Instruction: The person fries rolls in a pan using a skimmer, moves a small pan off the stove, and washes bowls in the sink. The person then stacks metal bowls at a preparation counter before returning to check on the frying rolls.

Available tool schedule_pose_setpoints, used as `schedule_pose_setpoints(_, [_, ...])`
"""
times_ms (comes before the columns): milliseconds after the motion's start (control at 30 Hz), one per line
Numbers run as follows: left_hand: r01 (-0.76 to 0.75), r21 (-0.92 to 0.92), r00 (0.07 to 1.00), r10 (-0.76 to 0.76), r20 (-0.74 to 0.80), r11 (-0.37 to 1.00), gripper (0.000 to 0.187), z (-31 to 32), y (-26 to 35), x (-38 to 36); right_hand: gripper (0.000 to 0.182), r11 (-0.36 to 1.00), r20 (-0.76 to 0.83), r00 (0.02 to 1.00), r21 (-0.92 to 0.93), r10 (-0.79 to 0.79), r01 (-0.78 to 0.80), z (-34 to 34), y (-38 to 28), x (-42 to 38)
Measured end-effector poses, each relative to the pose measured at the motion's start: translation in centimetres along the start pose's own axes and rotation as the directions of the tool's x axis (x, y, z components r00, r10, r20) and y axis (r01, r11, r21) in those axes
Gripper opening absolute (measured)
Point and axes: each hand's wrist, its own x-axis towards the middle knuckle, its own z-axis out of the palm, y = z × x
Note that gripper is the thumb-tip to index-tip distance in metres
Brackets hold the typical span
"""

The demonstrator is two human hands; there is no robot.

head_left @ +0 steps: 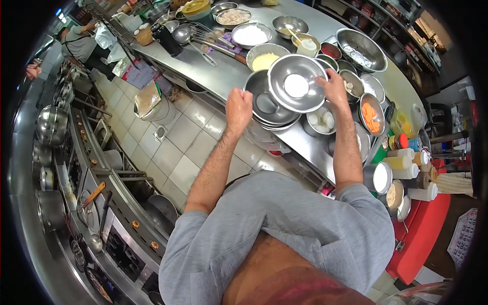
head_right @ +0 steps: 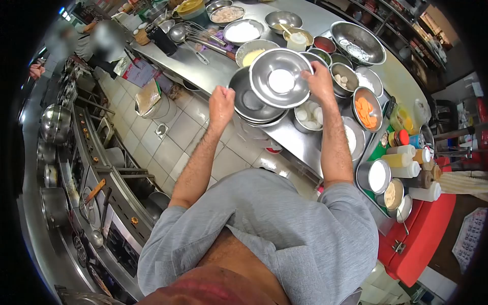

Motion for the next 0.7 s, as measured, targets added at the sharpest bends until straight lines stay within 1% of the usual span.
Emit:
schedule_pose_setpoints(33, [0.006, 0.033, 0.999, -0.005, -0.033, 0.999, 0.023, -0.3, 0.4, 0.4, 0.027, 0.996, -0.012, 0.999, 0.081, 0.034, -0.033, -0.4, 0.2, -0.1])
schedule_pose_setpoints(67, [0.01, 0.035, 1.0, -0.008, -0.03, 0.999, 0.023, -0.5, 0.8, 1.0, 0.025, 0.977, -0.025, 0.997, 0.202, 0.073, -0.066, -0.6, 0.4, -0.1])
schedule_pose_setpoints(100, [0.017, 0.043, 0.999, -0.015, -0.029, 0.999, 0.024, -0.6, 1.0, 1.5, 0.025, 0.977, -0.022, 0.997, 0.202, 0.076, -0.07, -0.8, 0.4, -0.2])
schedule_pose_setpoints(167, [0.029, 0.049, 0.999, -0.028, -0.023, 0.998, 0.025, -0.6, 0.7, 1.7, 0.024, 0.939, -0.058, 0.993, 0.336, 0.1, -0.075, -1.2, 0.0, -0.6])
schedule_pose_setpoints(233, [0.07, 0.036, 0.995, -0.073, 0.068, 0.997, 0.027, -0.2, 0.3, 1.9, 0.023, 0.939, -0.083, 0.991, 0.336, 0.109, -0.075, -1.4, 0.0, -0.8])
schedule_pose_setpoints(267, [0.066, 0.032, 0.995, -0.068, 0.067, 0.997, 0.027, 0.0, 0.1, 1.9, 0.022, 0.936, -0.105, 0.988, 0.345, 0.113, -0.071, -1.4, 0.5, -0.8])
schedule_pose_setpoints(333, [0.114, -0.014, 0.99, -0.112, 0.085, 0.993, 0.026, 0.1, -0.5, 1.9, 0.022, 0.932, -0.131, 0.985, 0.358, 0.115, -0.062, -1.4, 0.1, -1.0])
schedule_pose_setpoints(367, [0.111, -0.012, 0.99, -0.11, 0.087, 0.994, 0.026, 0.0, -0.9, 2.2, 0.021, 0.889, -0.134, 0.978, 0.45, 0.162, -0.086, -1.5, -0.2, -1.5])
schedule_pose_setpoints(400, [0.133, -0.081, 0.99, -0.129, 0.053, 0.988, 0.027, 0.0, -1.3, 2.6, 0.021, 0.837, -0.132, 0.969, 0.536, 0.211, -0.11, -1.5, -0.6, -2.0])
schedule_pose_setpoints(433, [0.152, -0.152, 0.988, -0.151, 0.023, 0.976, 0.028, 0.1, -1.8, 3.1, 0.021, 0.838, -0.135, 0.967, 0.535, 0.215, -0.112, -1.4, -0.9, -2.3])
schedule_pose_setpoints(467, [0.178, -0.137, 0.984, -0.176, 0.028, 0.974, 0.027, 0.5, -3.9, 4.3, 0.021, 0.806, -0.145, 0.956, 0.579, 0.255, -0.127, -1.5, -1.1, -2.6])
schedule_pose_setpoints(500, [0.176, -0.142, 0.984, -0.173, 0.037, 0.974, 0.027, -0.4, -4.3, 4.7, 0.02, 0.772, -0.157, 0.943, 0.621, 0.294, -0.137, -1.6, -1.4, -2.7])
schedule_pose_setpoints(567, [0.241, -0.345, 0.956, -0.284, -0.08, 0.907, 0.026, -2.4, -4.9, 5.8, 0.02, 0.76, -0.176, 0.933, 0.636, 0.313, -0.135, -1.4, -1.7, -3.1])
schedule_pose_setpoints(633, [0.174, -0.418, 0.96, -0.248, -0.128, 0.892, 0.026, -2.7, -10.3, 7.9, 0.019, 0.791, -0.187, 0.931, 0.594, 0.312, -0.145, -1.1, -1.9, -3.3])
schedule_pose_setpoints(700, [0.323, -0.571, 0.913, -0.408, -0.021, 0.754, 0.026, -4.6, -9.8, 7.6, 0.019, 0.809, -0.2, 0.934, 0.573, 0.296, -0.133, -0.3, -1.4, -3.6])
